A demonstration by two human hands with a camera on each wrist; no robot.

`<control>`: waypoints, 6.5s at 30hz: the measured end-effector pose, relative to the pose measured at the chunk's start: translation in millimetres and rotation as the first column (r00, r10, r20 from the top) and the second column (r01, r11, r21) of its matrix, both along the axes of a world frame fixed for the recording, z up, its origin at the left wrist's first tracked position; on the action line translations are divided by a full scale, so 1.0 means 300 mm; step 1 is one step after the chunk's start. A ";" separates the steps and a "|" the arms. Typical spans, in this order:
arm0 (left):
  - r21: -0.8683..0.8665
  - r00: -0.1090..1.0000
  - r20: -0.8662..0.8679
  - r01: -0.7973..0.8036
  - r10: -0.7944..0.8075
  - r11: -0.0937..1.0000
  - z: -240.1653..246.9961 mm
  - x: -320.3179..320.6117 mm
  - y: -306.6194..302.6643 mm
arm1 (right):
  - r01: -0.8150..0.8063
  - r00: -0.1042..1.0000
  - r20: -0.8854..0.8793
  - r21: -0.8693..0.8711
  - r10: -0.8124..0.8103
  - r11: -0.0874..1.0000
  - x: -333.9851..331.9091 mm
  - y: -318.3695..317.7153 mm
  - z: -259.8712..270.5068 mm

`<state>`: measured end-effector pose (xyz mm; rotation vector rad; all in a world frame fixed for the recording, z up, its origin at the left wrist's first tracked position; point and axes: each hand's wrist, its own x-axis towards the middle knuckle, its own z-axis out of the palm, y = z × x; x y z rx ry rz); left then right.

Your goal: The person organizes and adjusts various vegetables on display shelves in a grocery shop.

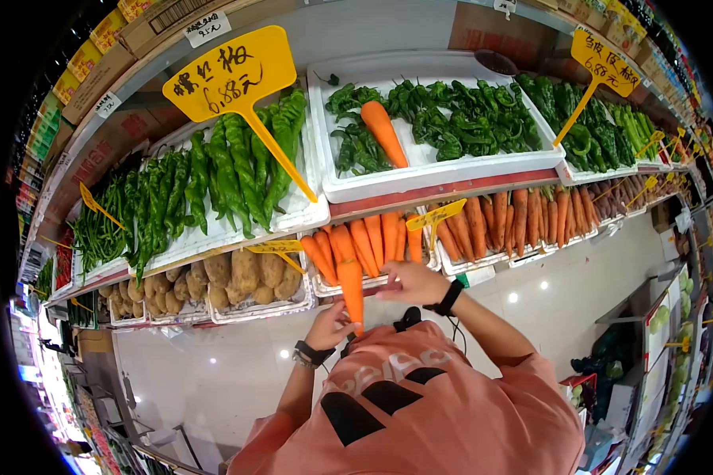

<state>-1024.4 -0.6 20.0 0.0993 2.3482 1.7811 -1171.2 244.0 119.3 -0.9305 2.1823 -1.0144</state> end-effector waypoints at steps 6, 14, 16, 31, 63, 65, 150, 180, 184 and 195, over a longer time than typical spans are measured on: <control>-0.209 0.969 -0.245 -0.031 -0.021 0.977 0.224 -0.139 0.125 | 0.193 0.981 0.055 -0.373 -0.187 0.907 0.029 -0.076 0.001; -0.115 0.942 -0.318 -0.147 0.104 0.982 0.222 -0.207 0.163 | 0.305 0.876 -0.213 -0.449 -0.432 0.840 -0.347 -0.022 0.430; -0.159 0.971 -0.224 -0.127 0.089 0.979 0.150 -0.171 0.126 | 0.335 0.833 -0.299 -0.398 -0.466 0.854 -0.506 -0.024 0.493; -0.176 0.911 -0.024 -0.408 0.411 0.896 -0.315 0.066 -0.051 | 0.412 0.909 -0.184 0.275 -0.373 0.869 -0.985 -0.175 0.341; -0.793 0.961 0.228 0.088 0.159 0.603 -0.481 -0.704 0.435 | 0.980 0.197 0.154 -0.009 -0.968 0.198 0.563 0.808 -0.097; -0.852 0.956 0.288 0.228 0.058 0.471 -0.393 -0.730 0.440 | 0.980 0.195 0.182 -0.013 -0.964 0.196 0.586 0.795 -0.147; -0.146 0.884 -0.005 -0.463 0.467 0.874 -0.310 0.132 0.027 | 0.445 0.895 -0.029 0.010 -0.445 0.895 -0.955 0.023 0.371; -0.254 0.821 -0.030 -0.558 0.570 0.790 -0.333 0.242 -0.050 | 0.378 0.891 -0.412 0.445 -0.189 0.812 -0.225 -0.188 -0.806; -0.310 0.765 0.027 -0.605 0.643 0.733 -0.384 0.333 -0.065 | 0.223 0.958 -0.275 0.523 -0.085 0.823 -0.309 -0.201 -0.892; -0.436 0.533 0.056 -0.748 0.844 0.501 -0.381 0.562 -0.044 | 0.445 0.894 -0.269 0.435 -0.359 0.782 -0.409 -0.289 -0.920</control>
